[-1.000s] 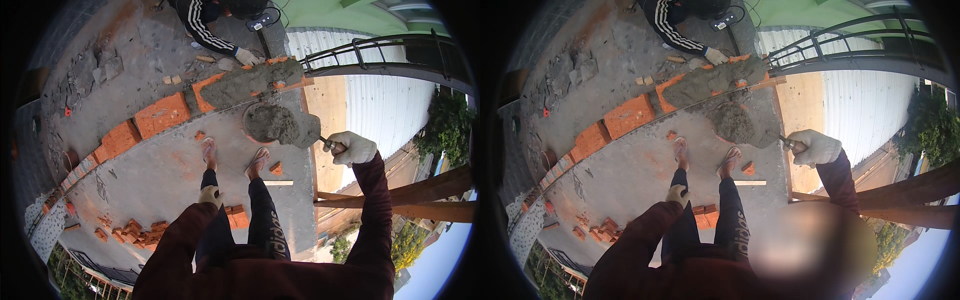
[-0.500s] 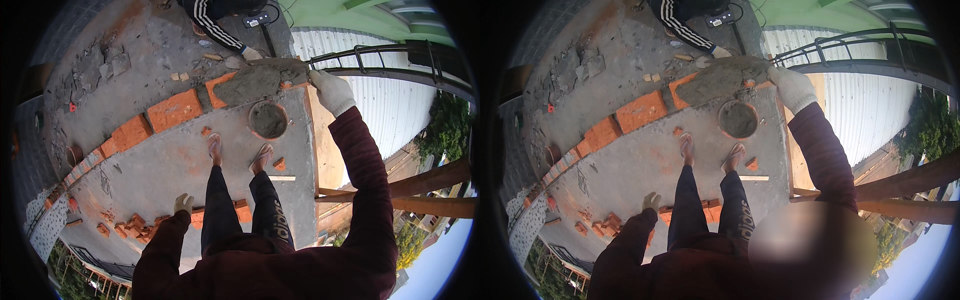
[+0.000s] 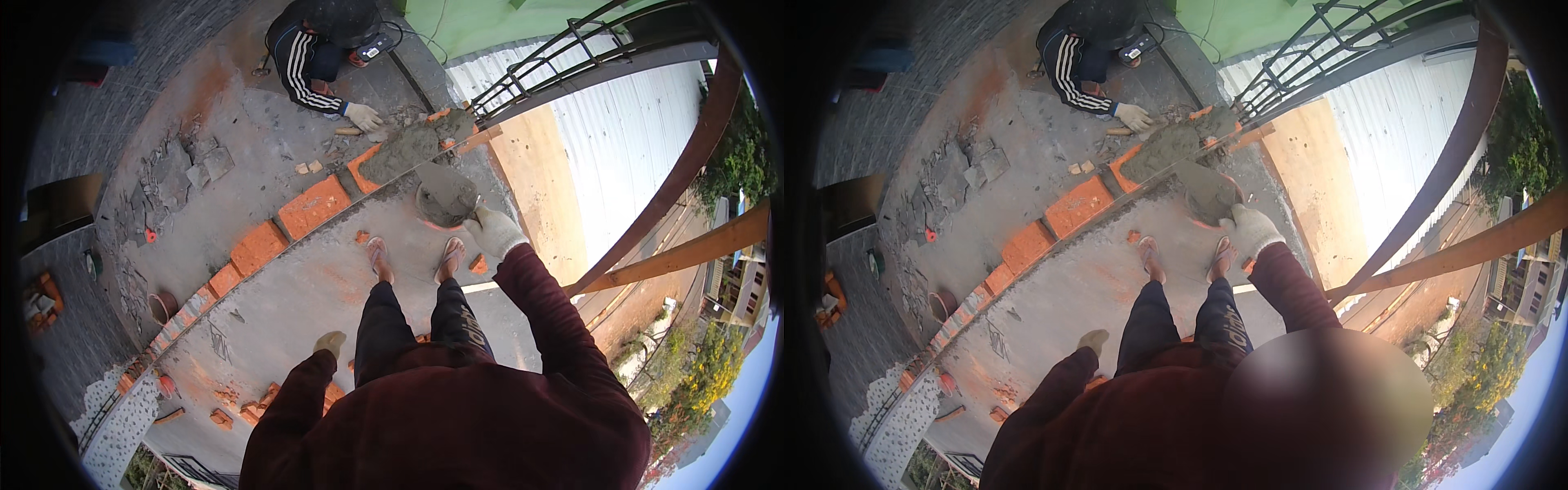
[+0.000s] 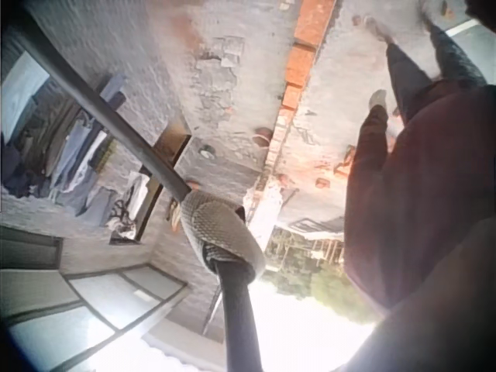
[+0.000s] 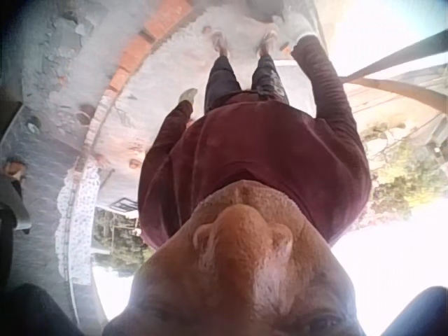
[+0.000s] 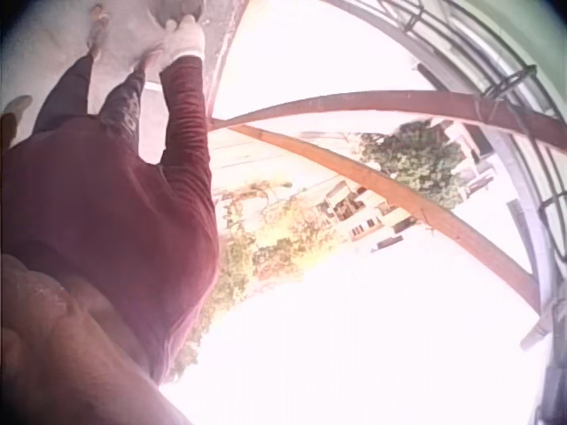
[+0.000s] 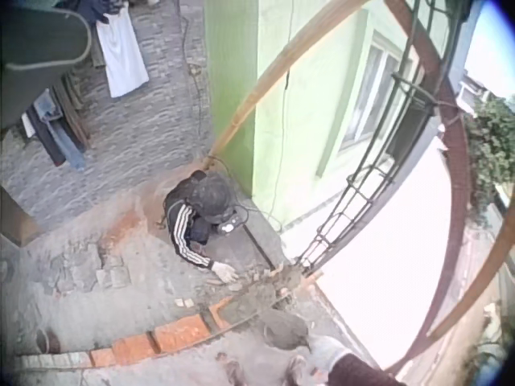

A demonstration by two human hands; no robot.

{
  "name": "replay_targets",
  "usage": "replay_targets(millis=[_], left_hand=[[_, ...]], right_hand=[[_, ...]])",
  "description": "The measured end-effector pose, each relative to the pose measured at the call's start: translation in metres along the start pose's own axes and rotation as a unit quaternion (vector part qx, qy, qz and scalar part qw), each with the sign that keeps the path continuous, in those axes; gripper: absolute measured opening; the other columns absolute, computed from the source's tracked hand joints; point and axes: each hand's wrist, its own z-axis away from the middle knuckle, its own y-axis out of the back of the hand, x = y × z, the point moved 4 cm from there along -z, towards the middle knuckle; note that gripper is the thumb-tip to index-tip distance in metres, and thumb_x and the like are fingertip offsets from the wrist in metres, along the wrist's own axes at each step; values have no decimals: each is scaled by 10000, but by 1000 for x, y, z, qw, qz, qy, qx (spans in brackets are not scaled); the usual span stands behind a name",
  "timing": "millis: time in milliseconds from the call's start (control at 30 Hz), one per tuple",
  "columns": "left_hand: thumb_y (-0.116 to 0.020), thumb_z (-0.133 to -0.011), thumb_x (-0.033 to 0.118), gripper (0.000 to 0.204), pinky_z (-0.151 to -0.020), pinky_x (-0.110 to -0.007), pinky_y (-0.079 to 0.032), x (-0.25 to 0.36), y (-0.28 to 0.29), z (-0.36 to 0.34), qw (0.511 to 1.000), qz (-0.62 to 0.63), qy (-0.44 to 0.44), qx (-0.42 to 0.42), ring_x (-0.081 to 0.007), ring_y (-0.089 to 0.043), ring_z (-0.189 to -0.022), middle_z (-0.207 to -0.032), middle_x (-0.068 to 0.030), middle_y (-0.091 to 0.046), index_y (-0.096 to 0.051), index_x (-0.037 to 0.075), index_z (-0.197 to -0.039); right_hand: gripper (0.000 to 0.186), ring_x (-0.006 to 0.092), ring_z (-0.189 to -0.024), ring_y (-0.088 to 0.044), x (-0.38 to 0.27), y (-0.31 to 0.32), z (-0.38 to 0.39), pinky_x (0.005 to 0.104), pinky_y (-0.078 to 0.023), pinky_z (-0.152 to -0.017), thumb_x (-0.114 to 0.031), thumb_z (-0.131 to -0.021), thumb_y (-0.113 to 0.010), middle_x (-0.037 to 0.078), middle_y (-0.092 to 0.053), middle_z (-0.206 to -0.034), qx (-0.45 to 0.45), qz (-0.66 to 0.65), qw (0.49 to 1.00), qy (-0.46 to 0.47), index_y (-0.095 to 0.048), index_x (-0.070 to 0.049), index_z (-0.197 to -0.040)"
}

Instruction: The person scoops mortar from a bucket with a trowel and spreads it along a low brick wall. They place bricks onto the mortar, tap them into alignment, and continue the process along the wall.

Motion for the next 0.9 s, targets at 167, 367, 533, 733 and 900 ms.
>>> replay_targets(millis=[167,367,533,733,900], left_hand=[[-709,-969,342,468,-1083,-382,-468,43,33,9,995,82,-46,15,-240,-645,-1216,-1280,-133,-717,-696,1,-1289],[-757,-952,310,489,-1103,-382,-454,26,33,34,991,131,-9,30,-238,-623,-1255,-1324,-138,-695,-674,3,-1324],[-765,-952,310,525,-1100,-395,-455,7,16,48,987,152,49,8,-236,-603,-1285,-1376,-133,-666,-643,21,-1373],[-758,-954,339,546,-1101,-389,-449,29,17,50,992,122,30,-24,-226,-591,-1304,-1388,-121,-661,-639,35,-1391],[-759,-949,358,530,-1027,-369,-487,45,36,41,991,132,9,2,-204,-619,-1248,-1352,-91,-683,-659,60,-1375]], right_hand=[[420,425,-1077,-695,-51,23,-60,499,-529,-957,-331,-978,-551,274,-727,-1088,-10,54,998,23,-685,39,-1124],[439,396,-1161,-675,-9,45,-78,479,-527,-995,-338,-984,-549,241,-715,-1201,2,75,997,-14,-699,21,-1188],[488,394,-1217,-647,26,56,-84,466,-501,-1037,-352,-970,-558,258,-691,-1252,10,32,998,-54,-684,33,-1242],[493,375,-1040,-719,49,43,-76,477,-559,-930,-379,-973,-566,260,-727,-1102,68,-21,996,-54,-686,46,-1191],[353,207,-553,-595,46,20,-63,407,-512,-505,-381,-1031,-546,84,-588,-702,-21,-470,870,-146,-616,-37,-995]])
